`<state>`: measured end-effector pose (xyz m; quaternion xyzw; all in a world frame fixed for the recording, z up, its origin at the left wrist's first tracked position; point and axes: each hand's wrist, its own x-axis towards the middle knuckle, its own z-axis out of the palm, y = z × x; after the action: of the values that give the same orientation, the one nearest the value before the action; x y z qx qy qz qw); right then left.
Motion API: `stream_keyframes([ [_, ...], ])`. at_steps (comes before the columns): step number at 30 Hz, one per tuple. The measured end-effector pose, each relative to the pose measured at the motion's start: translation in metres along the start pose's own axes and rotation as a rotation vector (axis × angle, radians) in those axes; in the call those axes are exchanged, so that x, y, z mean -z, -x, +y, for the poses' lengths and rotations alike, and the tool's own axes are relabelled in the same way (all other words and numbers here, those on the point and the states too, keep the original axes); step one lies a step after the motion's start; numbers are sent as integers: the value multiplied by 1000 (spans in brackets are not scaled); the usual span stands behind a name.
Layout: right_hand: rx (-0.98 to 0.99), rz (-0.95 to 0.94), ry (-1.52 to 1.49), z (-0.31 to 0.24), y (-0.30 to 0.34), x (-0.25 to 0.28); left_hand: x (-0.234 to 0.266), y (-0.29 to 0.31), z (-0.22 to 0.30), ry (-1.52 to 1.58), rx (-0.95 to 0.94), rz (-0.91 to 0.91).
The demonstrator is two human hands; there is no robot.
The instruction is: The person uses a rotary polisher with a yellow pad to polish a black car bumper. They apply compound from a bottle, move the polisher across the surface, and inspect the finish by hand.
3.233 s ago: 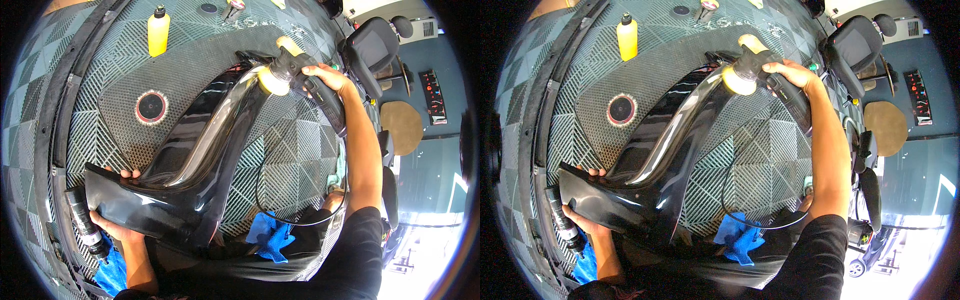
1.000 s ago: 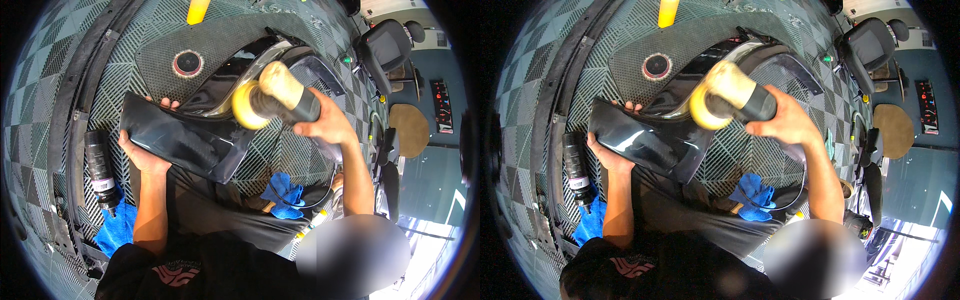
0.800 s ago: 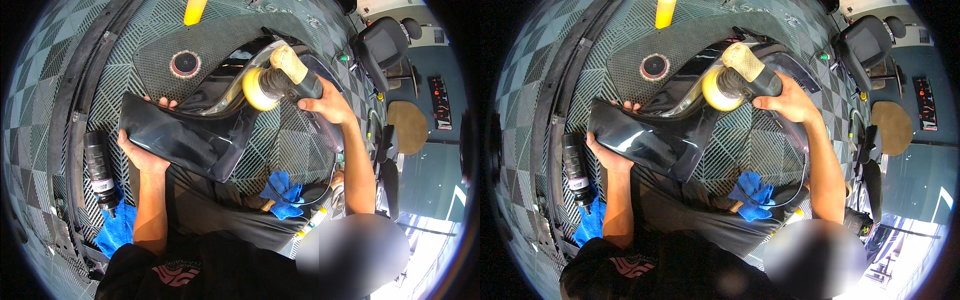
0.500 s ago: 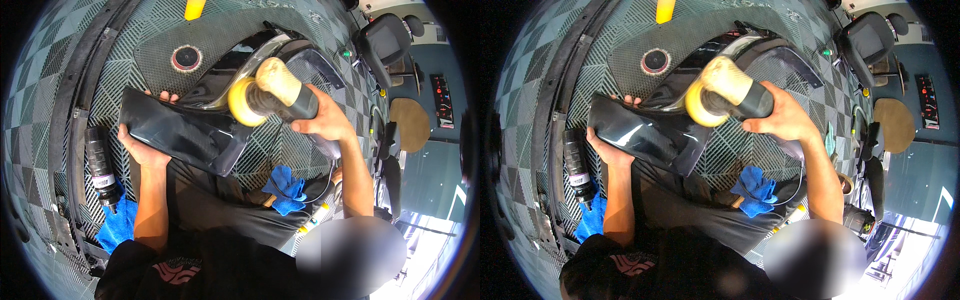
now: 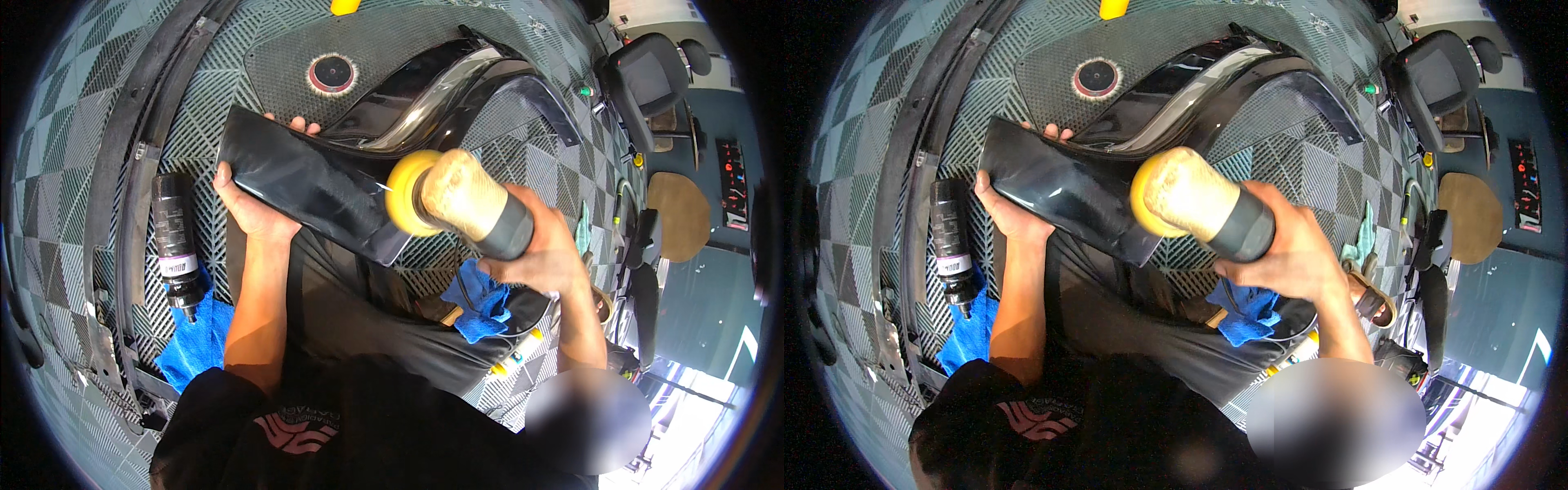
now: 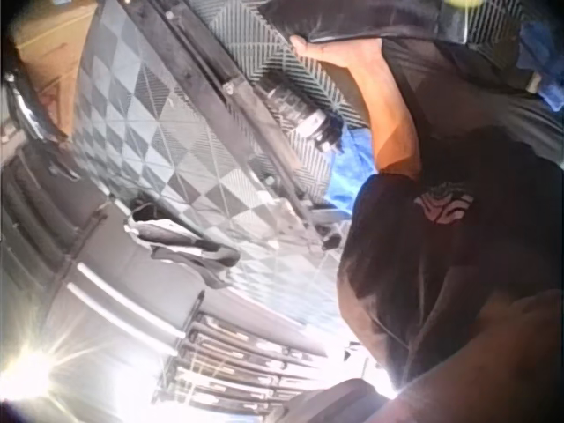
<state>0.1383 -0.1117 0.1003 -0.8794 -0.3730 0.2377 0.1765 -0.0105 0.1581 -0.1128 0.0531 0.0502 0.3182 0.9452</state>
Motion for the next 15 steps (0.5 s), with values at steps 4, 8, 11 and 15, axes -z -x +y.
stream_keyframes([
  [4,10,-3,60,-15,23,-20,4,3,3,49,35,-41],
  [8,138,-5,137,-30,35,-49,2,6,4,46,24,-29],
  [11,187,28,131,-41,39,-68,-1,5,1,51,20,-17],
  [15,182,47,60,-53,45,-91,0,1,-2,-1,2,-42],
])
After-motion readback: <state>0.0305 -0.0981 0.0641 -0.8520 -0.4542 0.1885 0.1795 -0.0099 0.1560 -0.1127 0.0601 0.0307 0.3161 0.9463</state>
